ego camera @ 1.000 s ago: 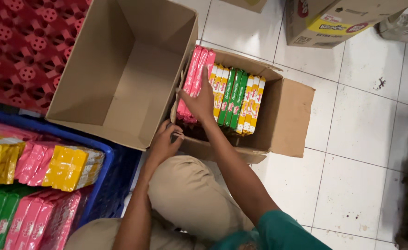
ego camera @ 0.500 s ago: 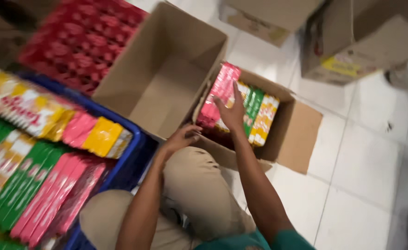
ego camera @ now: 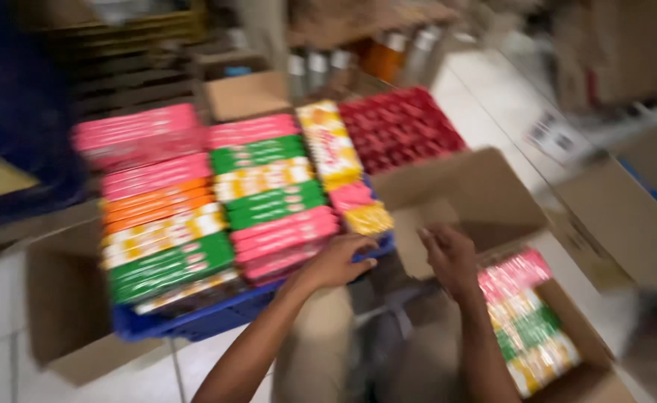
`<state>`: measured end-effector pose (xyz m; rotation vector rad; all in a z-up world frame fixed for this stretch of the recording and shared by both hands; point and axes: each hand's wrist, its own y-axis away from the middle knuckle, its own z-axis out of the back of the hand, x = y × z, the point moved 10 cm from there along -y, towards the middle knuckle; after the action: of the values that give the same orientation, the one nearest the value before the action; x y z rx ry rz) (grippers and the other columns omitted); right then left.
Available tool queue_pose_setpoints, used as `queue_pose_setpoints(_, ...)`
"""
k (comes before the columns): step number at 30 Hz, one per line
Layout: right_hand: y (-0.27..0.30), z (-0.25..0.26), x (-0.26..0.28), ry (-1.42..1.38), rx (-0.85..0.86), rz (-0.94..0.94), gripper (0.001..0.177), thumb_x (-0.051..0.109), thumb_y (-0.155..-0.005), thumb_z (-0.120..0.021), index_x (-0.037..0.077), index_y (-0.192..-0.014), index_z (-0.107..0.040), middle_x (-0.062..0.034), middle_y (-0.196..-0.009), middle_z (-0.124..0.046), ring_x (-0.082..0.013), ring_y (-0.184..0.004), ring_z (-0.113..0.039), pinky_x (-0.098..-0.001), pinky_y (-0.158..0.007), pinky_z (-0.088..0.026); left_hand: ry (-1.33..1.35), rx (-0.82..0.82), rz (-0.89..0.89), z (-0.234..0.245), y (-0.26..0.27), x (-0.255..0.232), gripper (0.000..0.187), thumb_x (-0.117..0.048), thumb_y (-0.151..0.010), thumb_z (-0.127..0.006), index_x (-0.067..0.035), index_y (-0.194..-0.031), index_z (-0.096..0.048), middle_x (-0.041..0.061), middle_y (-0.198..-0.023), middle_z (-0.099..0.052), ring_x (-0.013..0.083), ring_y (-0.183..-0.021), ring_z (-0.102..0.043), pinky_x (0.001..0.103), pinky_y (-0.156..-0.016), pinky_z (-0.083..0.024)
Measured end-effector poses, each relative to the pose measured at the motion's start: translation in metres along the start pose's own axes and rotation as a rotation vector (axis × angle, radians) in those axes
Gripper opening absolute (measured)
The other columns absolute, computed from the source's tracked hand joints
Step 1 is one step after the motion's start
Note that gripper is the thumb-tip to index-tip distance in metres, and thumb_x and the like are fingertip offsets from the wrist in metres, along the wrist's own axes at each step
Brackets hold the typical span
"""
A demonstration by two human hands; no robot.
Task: The person is packing small packets of Tango drink mix into a cardboard box. They pick up stacks of packets from a blue crate and place them into the box, arranging them neatly.
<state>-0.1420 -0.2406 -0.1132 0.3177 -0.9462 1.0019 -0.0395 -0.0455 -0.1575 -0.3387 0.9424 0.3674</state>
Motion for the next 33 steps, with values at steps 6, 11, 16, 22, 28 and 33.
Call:
queue_pose_setpoints(6,-0.004,-0.113,0.058,-0.081,0.314,0.282,0.028,0.004,-0.092,-0.047,0.013,-0.093,-0.074,-0.0012,-0.067,-0.069,-0.0114,-0.058,-0.059,-0.03,-0.058,-0.046,-0.254,-0.622,-0.083,0.208,0.116,0.067,0.023,-0.019,-0.092,-0.071,-0.006,-0.111,-0.071,0.012,-0.109,-0.074,0.0283,-0.1,-0.071,0.038,-0.09,-0.053)
queue_pose_setpoints(11,0.031,-0.223,0.103,-0.153,0.484,0.501,0.035,-0.001,-0.074,-0.07,0.016,-0.103,-0.081,-0.0009,-0.106,-0.083,-0.0133,-0.092,-0.078,-0.0248,-0.083,-0.057,-0.607,-0.75,0.233,0.348,0.165,0.125,0.042,-0.006,-0.083,-0.065,-0.013,-0.124,-0.064,0.011,-0.124,-0.062,0.0335,-0.117,-0.061,0.05,-0.089,-0.05)
queue_pose_setpoints(16,0.074,-0.259,0.164,0.0,0.383,0.67,0.022,0.027,-0.089,-0.075,0.016,-0.107,-0.076,-0.0015,-0.101,-0.079,-0.0172,-0.088,-0.076,-0.0308,-0.08,-0.059,-0.823,-0.617,0.512,0.419,0.15,0.159,0.081,-0.022,-0.077,-0.077,-0.012,-0.151,-0.042,0.019,-0.159,-0.035,0.0384,-0.147,-0.03,0.065,-0.107,-0.036)
queue_pose_setpoints(22,0.083,-0.258,0.161,0.107,0.343,0.818,0.015,0.028,-0.087,-0.074,0.018,-0.099,-0.076,-0.0005,-0.08,-0.071,-0.0205,-0.068,-0.07,-0.0333,-0.063,-0.056,-0.878,-0.244,0.763,0.427,0.123,0.22,0.11,-0.05,-0.071,-0.085,-0.018,-0.158,-0.026,0.013,-0.168,-0.015,0.0341,-0.159,-0.001,0.071,-0.12,-0.008)
queue_pose_setpoints(28,0.081,-0.267,0.152,0.147,0.222,0.785,0.014,0.029,-0.081,-0.077,0.025,-0.095,-0.075,0.0044,-0.077,-0.072,-0.0174,-0.064,-0.07,-0.0311,-0.062,-0.057,-1.142,-0.536,0.443,0.422,0.126,0.218,0.094,-0.051,-0.055,-0.09,-0.012,-0.132,-0.054,0.014,-0.124,-0.061,0.0377,-0.122,-0.055,0.059,-0.117,-0.03)
queue_pose_setpoints(33,0.081,-0.259,0.162,0.167,0.21,0.71,0.01,0.026,-0.08,-0.076,0.025,-0.09,-0.074,0.0038,-0.078,-0.073,-0.0219,-0.063,-0.07,-0.0363,-0.059,-0.056,-1.14,-0.476,0.446,0.414,0.128,0.204,0.095,-0.058,-0.06,-0.09,-0.011,-0.134,-0.054,0.017,-0.122,-0.062,0.04,-0.122,-0.054,0.054,-0.117,-0.033)
